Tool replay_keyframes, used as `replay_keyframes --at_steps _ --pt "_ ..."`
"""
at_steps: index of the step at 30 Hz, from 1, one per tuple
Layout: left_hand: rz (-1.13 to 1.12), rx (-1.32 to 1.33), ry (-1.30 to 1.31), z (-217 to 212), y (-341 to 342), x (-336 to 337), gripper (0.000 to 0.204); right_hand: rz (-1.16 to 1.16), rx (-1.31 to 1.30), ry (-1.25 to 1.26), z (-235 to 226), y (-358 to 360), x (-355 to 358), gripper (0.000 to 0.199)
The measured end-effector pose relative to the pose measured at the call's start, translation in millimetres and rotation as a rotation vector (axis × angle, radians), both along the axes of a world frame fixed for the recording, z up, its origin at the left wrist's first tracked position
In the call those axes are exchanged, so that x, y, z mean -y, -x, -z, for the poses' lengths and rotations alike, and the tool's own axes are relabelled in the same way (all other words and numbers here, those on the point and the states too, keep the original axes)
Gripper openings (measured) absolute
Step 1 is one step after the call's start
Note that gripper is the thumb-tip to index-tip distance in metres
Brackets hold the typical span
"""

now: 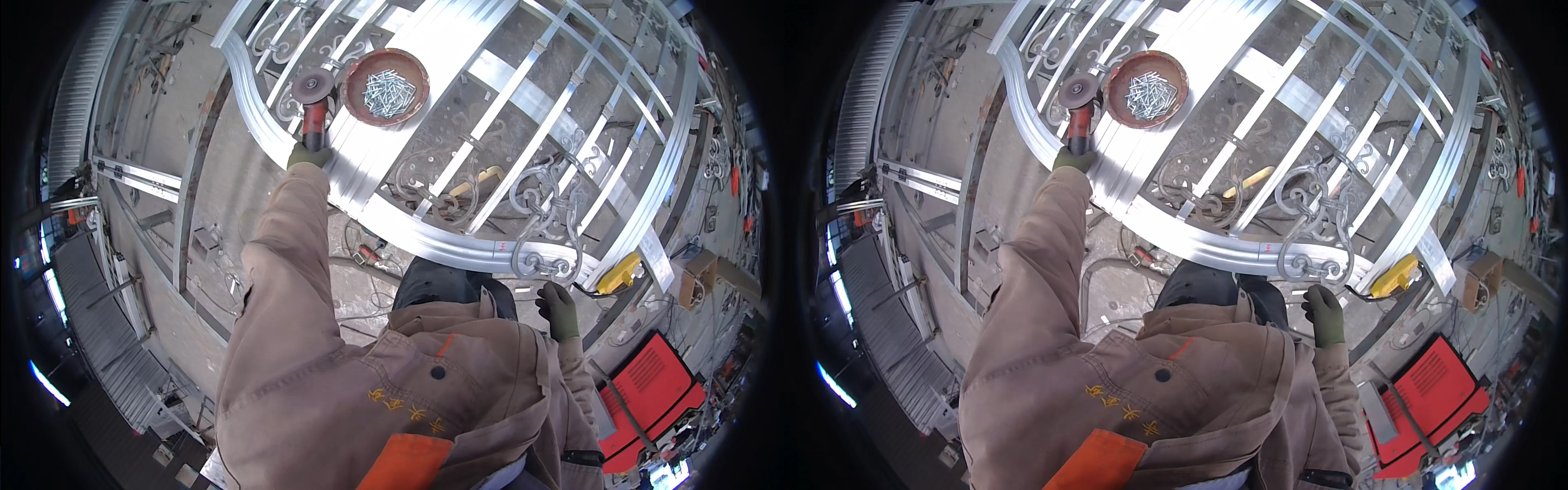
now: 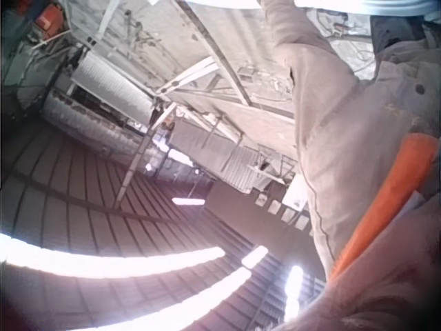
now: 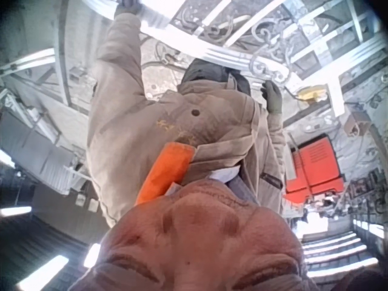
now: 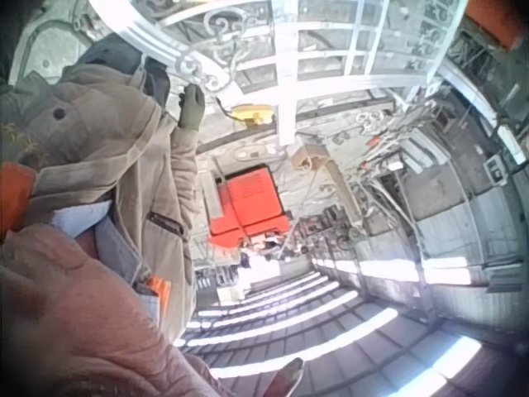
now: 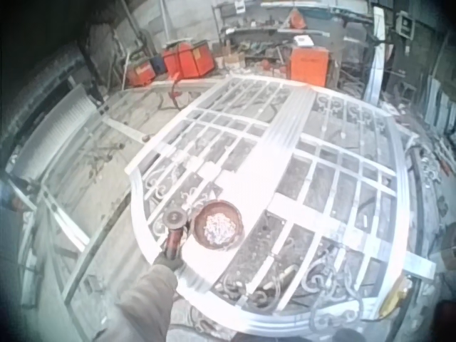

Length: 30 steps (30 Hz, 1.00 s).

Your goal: The person assembles a metal gate by positioning decorative metal pieces onto a frame, grinding edges, drilling holes, and fastening components with a drill. The person handles metal bars, decorative pieces, and fasteners throughout the process.

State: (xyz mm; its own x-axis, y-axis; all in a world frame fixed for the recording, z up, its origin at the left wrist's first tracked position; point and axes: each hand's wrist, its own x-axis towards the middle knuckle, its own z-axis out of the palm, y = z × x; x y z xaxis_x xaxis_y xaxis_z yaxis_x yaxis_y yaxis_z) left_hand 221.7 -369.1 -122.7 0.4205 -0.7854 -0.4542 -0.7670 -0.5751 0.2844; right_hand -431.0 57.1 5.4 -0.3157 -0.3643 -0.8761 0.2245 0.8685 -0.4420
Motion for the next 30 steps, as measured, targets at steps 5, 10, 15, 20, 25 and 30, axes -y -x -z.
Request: replay_keyframes --at_steps 5,10,15,20,25,30 --pt "0.164 -0.101 0.005 29 -69 2 0.106 0.012 0.003 -0.029 5 -2 -1 0.057" --pt "0.13 -0.246 -0.065 34 -92 16 0.107 -0.014 0.02 -0.027 7 -24 17 0.055" --pt "0.164 -0.145 -0.133 7 -66 17 0.104 -0.04 -0.014 -0.028 10 -25 22 0.059" --pt "0.15 0.07 -0.172 -8 -39 12 0.113 -0.028 -0.035 -0.055 9 -20 14 0.055" --pt "0.112 0.105 -0.099 2 -100 26 0.136 -0.113 -0.07 0.125 34 -17 21 0.047" --pt "0.18 0.33 0.278 -12 -1 -40 0.106 -0.101 -0.517 0.006 21 59 7 0.067"
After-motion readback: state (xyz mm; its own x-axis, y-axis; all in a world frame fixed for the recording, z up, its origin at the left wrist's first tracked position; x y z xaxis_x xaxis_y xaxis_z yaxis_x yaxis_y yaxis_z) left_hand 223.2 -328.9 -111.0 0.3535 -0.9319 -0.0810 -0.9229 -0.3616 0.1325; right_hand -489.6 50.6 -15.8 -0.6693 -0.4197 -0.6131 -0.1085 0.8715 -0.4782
